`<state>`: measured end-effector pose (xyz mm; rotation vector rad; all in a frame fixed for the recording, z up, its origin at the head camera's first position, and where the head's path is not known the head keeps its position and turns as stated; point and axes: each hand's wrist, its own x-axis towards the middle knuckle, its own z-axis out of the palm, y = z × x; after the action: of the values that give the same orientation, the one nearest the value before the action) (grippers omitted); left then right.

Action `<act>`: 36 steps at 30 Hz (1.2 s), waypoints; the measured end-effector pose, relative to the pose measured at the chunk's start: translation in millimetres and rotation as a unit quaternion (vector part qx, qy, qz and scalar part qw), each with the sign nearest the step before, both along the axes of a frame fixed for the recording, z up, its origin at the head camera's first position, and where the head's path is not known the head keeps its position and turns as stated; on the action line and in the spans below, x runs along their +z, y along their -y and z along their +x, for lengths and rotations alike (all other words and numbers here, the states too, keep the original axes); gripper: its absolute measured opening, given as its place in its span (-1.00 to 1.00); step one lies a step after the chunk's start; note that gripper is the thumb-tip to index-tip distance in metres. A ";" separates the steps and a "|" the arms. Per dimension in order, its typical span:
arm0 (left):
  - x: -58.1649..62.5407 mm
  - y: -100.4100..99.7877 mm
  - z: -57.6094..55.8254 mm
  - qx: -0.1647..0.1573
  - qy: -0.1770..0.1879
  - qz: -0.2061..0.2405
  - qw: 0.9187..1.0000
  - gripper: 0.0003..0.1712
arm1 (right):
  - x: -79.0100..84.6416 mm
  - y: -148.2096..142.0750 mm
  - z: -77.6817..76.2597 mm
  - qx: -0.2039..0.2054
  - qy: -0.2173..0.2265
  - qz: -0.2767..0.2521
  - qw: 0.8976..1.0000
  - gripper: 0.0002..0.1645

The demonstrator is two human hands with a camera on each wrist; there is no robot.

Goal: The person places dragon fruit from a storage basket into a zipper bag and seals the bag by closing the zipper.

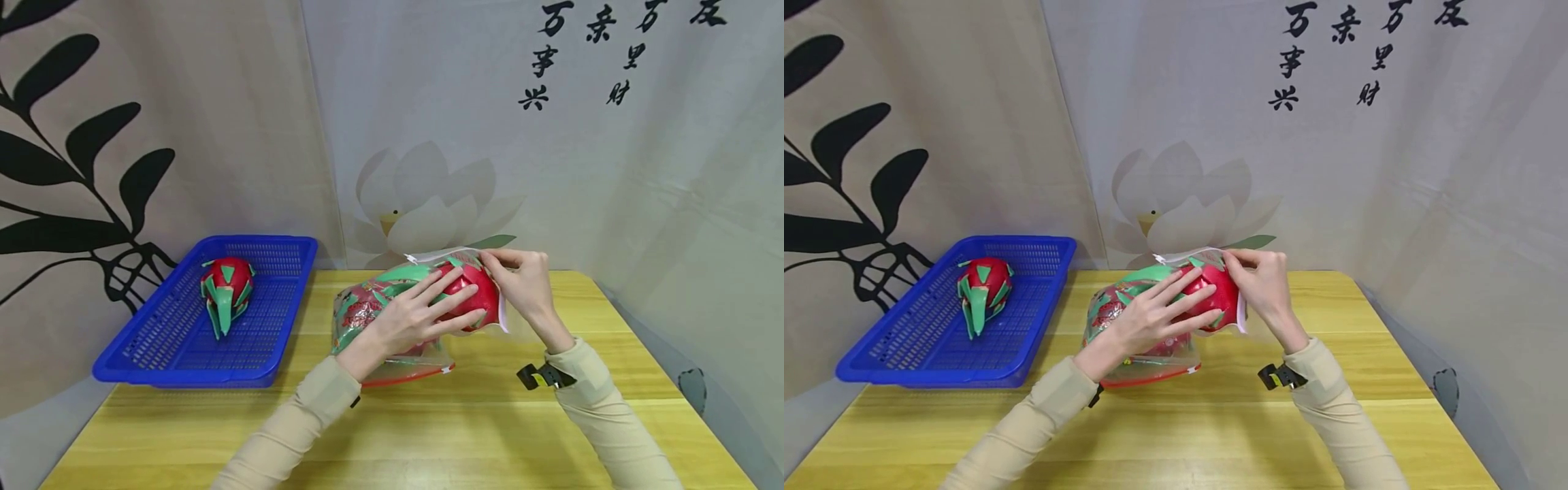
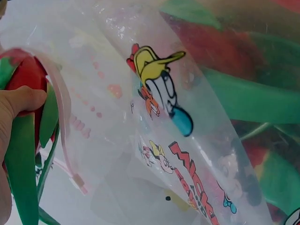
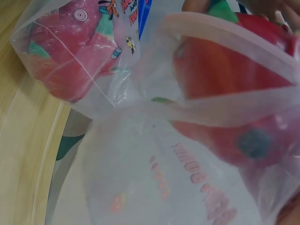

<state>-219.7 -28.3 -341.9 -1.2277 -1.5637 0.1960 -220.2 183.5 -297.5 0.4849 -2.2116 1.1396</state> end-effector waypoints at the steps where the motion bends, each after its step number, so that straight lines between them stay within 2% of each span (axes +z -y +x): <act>1: -0.4 -0.8 -1.0 -0.003 -0.007 -0.004 1.000 -0.49 | -0.1 0.1 -0.1 0.000 -0.002 0.001 1.000 -0.79; 5: -0.7 -4.5 -3.4 -0.015 -0.010 -0.016 1.000 -0.54 | -1.4 0.0 -0.4 0.006 -0.012 0.002 1.000 -0.79; 8: 0.5 -7.1 -3.2 -0.009 0.007 -0.025 1.000 -0.58 | -2.3 -1.1 -0.1 0.015 -0.015 -0.008 1.000 -0.79; 11: 2.1 -8.5 -2.1 0.017 0.025 -0.041 0.999 -0.57 | -2.7 -1.8 0.3 0.026 -0.016 -0.024 0.999 -0.78; 16: 1.6 -11.1 -1.1 0.069 0.052 -0.068 0.994 -0.45 | -1.9 0.1 0.6 0.044 -0.013 -0.041 0.998 -0.80; 19: -0.3 -13.3 -1.8 0.071 0.062 -0.061 0.994 -0.43 | -1.0 1.1 0.7 0.045 -0.011 -0.054 0.997 -0.80; 23: -3.5 -17.1 -2.7 0.048 0.070 -0.021 0.996 -0.47 | 0.4 0.6 0.4 0.044 -0.008 -0.065 0.997 -0.78; 26: -6.1 -20.8 -3.7 0.050 0.067 0.015 0.996 -0.53 | 1.9 0.9 0.7 0.038 -0.009 -0.059 0.997 -0.78; 28: -7.3 -23.1 -4.2 0.062 0.057 0.030 0.996 -0.57 | 3.1 1.7 1.4 0.032 -0.013 -0.054 0.998 -0.78; 32: -9.8 -27.0 -6.6 0.079 0.016 0.029 0.996 -0.63 | 4.9 3.7 3.7 0.031 -0.016 -0.062 0.997 -0.79; 36: -13.5 -29.0 -8.8 0.061 -0.012 0.021 0.998 -0.66 | 5.7 4.9 5.0 0.041 -0.008 -0.079 0.996 -0.77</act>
<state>-228.5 0.8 -355.4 -1.0949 -1.6165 0.2549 -215.1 178.6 -291.9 0.5192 -2.0850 1.3366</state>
